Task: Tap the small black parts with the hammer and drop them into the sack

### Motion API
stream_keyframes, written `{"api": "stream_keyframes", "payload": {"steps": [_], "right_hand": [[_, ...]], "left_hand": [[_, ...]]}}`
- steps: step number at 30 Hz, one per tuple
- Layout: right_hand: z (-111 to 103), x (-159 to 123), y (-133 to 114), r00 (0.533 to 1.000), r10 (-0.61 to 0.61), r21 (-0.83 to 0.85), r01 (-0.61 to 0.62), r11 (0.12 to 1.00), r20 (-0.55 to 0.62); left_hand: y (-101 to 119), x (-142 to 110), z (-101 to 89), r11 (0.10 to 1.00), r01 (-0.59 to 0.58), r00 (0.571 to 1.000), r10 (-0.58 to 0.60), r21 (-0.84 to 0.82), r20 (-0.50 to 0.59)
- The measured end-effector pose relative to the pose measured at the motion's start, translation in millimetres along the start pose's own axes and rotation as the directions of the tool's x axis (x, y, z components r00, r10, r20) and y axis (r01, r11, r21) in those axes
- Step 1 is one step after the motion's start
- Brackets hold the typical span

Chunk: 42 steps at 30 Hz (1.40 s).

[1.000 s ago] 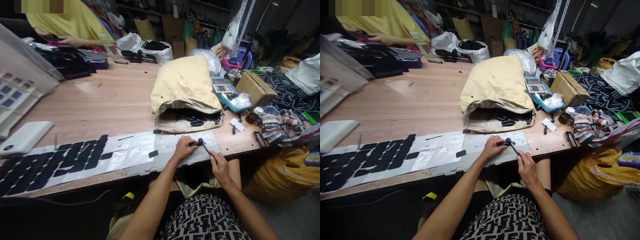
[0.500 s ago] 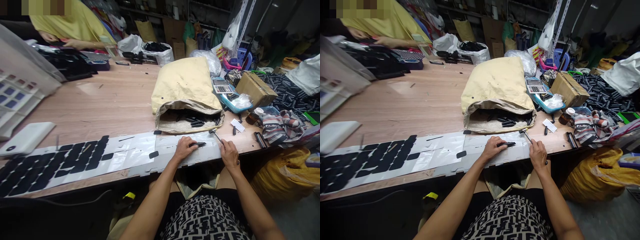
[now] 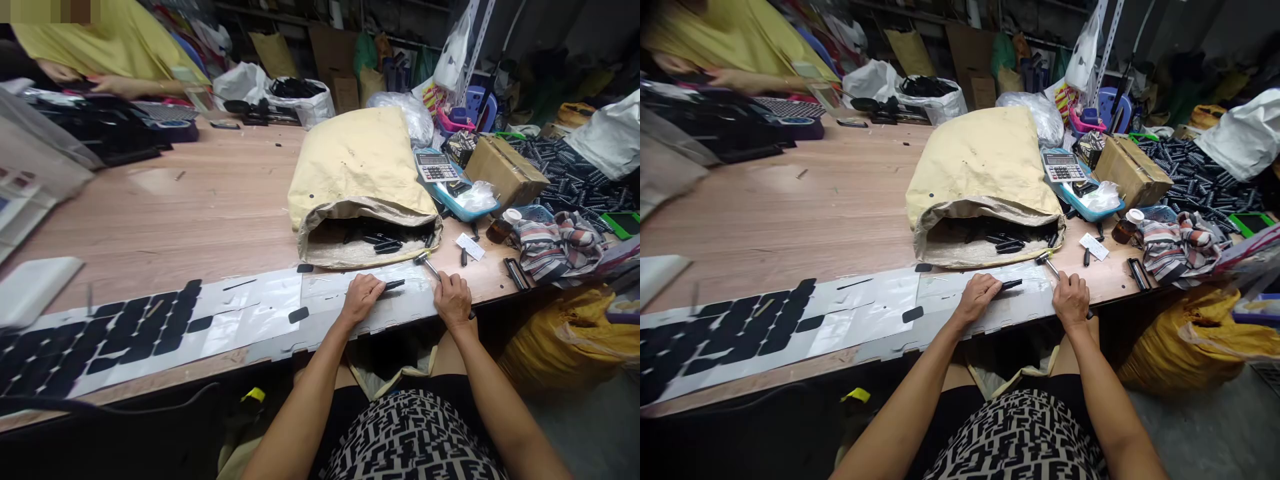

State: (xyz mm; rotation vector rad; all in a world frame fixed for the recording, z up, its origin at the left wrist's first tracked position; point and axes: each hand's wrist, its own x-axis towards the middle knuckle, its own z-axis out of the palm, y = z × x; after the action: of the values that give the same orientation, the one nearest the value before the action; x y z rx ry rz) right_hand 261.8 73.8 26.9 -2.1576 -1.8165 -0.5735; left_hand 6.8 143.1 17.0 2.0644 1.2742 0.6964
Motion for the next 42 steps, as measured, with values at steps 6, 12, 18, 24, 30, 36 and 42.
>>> {"api": "stream_keyframes", "payload": {"steps": [6,12,18,24,30,36,42], "right_hand": [[-0.7,1.0,0.0,1.000,0.005,0.004,-0.005,1.000,0.003],[1.9,-0.2,0.5,1.000,0.006,0.015,-0.006,1.000,0.027],[-0.6,0.0,-0.6,0.999,0.013,0.029,-0.015,0.999,0.050],[-1.3,1.3,-0.4,1.000,0.014,0.046,-0.015,0.999,0.024],[-0.4,1.5,0.5,1.000,0.008,0.043,-0.009,0.999,0.008],[1.2,1.3,0.1,1.000,0.017,0.042,-0.018,0.999,0.022],[0.6,1.1,0.2,0.999,0.012,0.050,-0.015,0.999,0.049]], "left_hand": [[12.5,-17.0,-5.7,0.993,-0.108,0.991,0.111,-0.037,0.074],[28.1,-71.8,0.1,0.954,-0.297,0.941,0.286,0.041,0.179],[31.8,-67.1,-1.2,0.968,-0.251,0.952,0.244,0.017,0.187],[5.7,15.9,-19.9,1.000,0.003,0.982,-0.005,-0.009,-0.189],[-34.1,100.3,-43.5,0.870,0.493,0.773,-0.435,0.006,-0.462],[-43.5,108.2,-46.4,0.823,0.563,0.773,-0.496,0.069,-0.395],[-16.4,50.4,-29.0,0.993,0.114,0.962,-0.102,0.031,-0.252]]}}
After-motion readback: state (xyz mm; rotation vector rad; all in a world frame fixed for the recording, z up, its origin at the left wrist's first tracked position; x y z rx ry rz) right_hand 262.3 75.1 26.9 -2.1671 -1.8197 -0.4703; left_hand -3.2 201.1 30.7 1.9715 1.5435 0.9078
